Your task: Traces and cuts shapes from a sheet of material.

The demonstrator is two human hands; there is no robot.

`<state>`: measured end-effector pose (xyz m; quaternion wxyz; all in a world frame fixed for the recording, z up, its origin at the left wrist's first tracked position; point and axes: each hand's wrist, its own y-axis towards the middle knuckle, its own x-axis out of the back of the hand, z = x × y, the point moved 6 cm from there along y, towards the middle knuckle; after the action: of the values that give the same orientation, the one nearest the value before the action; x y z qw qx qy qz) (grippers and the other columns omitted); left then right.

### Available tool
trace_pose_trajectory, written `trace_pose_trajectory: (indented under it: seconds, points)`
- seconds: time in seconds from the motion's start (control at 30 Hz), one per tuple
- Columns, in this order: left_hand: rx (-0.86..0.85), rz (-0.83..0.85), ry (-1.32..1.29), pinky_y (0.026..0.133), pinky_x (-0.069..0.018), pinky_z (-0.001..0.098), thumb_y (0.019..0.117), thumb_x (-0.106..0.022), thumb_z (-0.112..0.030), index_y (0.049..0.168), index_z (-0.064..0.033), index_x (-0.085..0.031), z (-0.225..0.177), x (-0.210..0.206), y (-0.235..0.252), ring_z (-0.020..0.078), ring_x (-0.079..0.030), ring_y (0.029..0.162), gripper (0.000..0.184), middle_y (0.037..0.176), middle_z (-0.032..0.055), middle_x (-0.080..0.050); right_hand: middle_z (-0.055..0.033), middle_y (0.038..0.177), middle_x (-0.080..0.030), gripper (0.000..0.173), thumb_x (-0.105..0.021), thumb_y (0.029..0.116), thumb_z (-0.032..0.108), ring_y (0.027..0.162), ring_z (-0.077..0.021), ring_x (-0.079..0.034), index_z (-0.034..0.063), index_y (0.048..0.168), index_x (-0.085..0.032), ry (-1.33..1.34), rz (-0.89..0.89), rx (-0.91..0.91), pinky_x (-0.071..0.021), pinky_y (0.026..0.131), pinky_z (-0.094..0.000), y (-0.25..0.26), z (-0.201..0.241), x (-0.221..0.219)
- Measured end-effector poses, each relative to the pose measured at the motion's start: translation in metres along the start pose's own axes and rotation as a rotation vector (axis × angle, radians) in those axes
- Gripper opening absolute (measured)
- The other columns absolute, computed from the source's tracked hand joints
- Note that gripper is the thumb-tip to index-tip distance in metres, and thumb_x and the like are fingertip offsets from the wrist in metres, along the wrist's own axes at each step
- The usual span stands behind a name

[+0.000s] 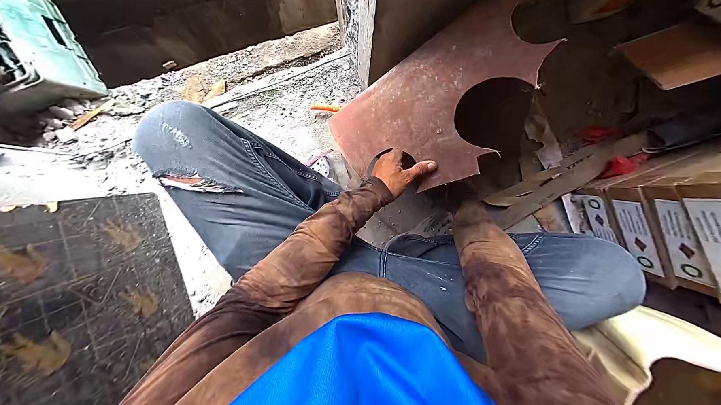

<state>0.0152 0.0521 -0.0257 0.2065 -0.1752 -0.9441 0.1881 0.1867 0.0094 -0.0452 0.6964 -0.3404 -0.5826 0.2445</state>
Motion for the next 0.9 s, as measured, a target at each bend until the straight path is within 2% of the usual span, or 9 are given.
trace_pose_trajectory:
  seconds: [0.1,0.2,0.27,0.33,0.4,0.5,0.6,0.73,0.9]
  points:
    - [0.009,0.009,-0.027,0.087,-0.0516,0.0547,0.096,-0.067,-0.054,0.088,0.001,-0.07,-0.005,-0.001,0.002,0.0313,-0.066,0.088,0.055,0.088,0.0186,-0.067,-0.0297,0.129,-0.062,0.043,-0.062,0.0978,0.028,0.125,-0.0438,-0.057,-0.0068,0.123,-0.064,0.446,-0.408,-0.206,-0.0459,0.105,-0.0619,0.069,-0.087,-0.014]
    - [0.025,0.033,-0.021,0.086,-0.0504,0.0568,0.0992,-0.061,-0.054,0.085,0.0014,-0.068,-0.004,-0.005,0.003,0.0331,-0.065,0.087,0.057,0.087,0.0193,-0.066,-0.0203,0.129,-0.063,0.072,-0.069,0.0912,0.046,0.114,-0.0315,-0.064,-0.0012,0.142,-0.05,1.285,-0.933,-0.495,-0.0541,0.096,-0.0538,0.064,-0.141,0.046]
    - [0.064,0.09,-0.044,0.089,-0.0503,0.059,0.1014,-0.058,-0.052,0.089,0.0035,-0.07,-0.001,-0.014,0.006,0.0353,-0.067,0.09,0.058,0.09,0.0216,-0.069,-0.0106,0.101,-0.064,0.055,-0.067,0.0973,0.04,0.076,-0.0187,-0.063,0.0034,0.135,-0.051,1.567,-1.113,-0.323,-0.0574,0.068,-0.039,0.031,-0.146,0.114]
    - [0.142,0.192,-0.093,0.093,-0.0528,0.0578,0.1042,-0.053,-0.051,0.105,0.005,-0.071,0.007,-0.029,0.007,0.035,-0.071,0.096,0.059,0.102,0.0228,-0.073,0.0011,0.073,-0.056,0.025,-0.061,0.1021,0.033,0.05,-0.009,-0.049,0.0113,0.113,-0.055,1.746,-1.034,0.11,-0.05,0.049,-0.0285,-0.01,-0.121,0.154]
    - [0.197,0.269,-0.119,0.091,-0.0539,0.0566,0.1062,-0.05,-0.05,0.113,0.0037,-0.07,0.014,-0.043,0.008,0.0346,-0.071,0.096,0.058,0.107,0.0227,-0.072,0.0059,0.065,-0.054,0.015,-0.054,0.1049,0.033,0.045,-0.0051,-0.045,0.0181,0.106,-0.057,1.798,-0.683,0.376,-0.0462,0.045,-0.0233,-0.057,-0.069,0.147]
    - [0.165,0.292,0.049,0.097,-0.0505,0.058,0.1094,-0.045,-0.039,0.115,0.004,-0.069,0.01,-0.054,-0.002,0.037,-0.068,0.107,0.05,0.114,0.0247,-0.07,0.0044,0.061,-0.055,0.02,-0.048,0.1056,0.037,0.042,-0.0052,-0.046,0.0205,0.102,-0.059,1.841,-0.189,0.391,-0.0451,0.04,-0.0244,-0.088,0.01,0.066]
    - [-0.106,0.329,0.299,0.116,-0.0376,0.0494,0.1088,-0.05,-0.025,0.134,0.0069,-0.059,0.011,-0.039,-0.056,0.0384,-0.054,0.134,0.042,0.138,0.0276,-0.06,-0.0041,0.072,-0.064,0.022,-0.048,0.1081,0.025,0.048,-0.0095,-0.055,0.008,0.106,-0.062,1.764,0.082,0.372,-0.0499,0.044,-0.0253,-0.065,0.058,0.006]
    - [0.103,0.237,0.119,0.111,-0.0427,0.0559,0.1052,-0.056,-0.024,0.131,0.0059,-0.061,0.013,-0.049,-0.02,0.0386,-0.058,0.128,0.04,0.133,0.0273,-0.062,-0.0115,0.084,-0.072,0.035,-0.061,0.1041,0.029,0.063,-0.0183,-0.069,-0.0023,0.118,-0.062,1.427,-0.374,0.196,-0.061,0.059,-0.0353,-0.049,0.023,0.019]
    - [0.374,-0.036,-0.934,0.083,-0.0569,0.041,0.1,-0.067,-0.017,0.129,0.005,-0.053,0.028,-0.068,0.013,0.0242,-0.065,0.094,0.039,0.114,0.0195,-0.065,0.0017,0.071,-0.064,0.025,-0.07,0.0984,0.028,0.05,-0.0084,-0.055,0.006,0.107,-0.065,1.383,-0.955,0.265,-0.0526,0.048,-0.0266,-0.082,-0.051,0.081]
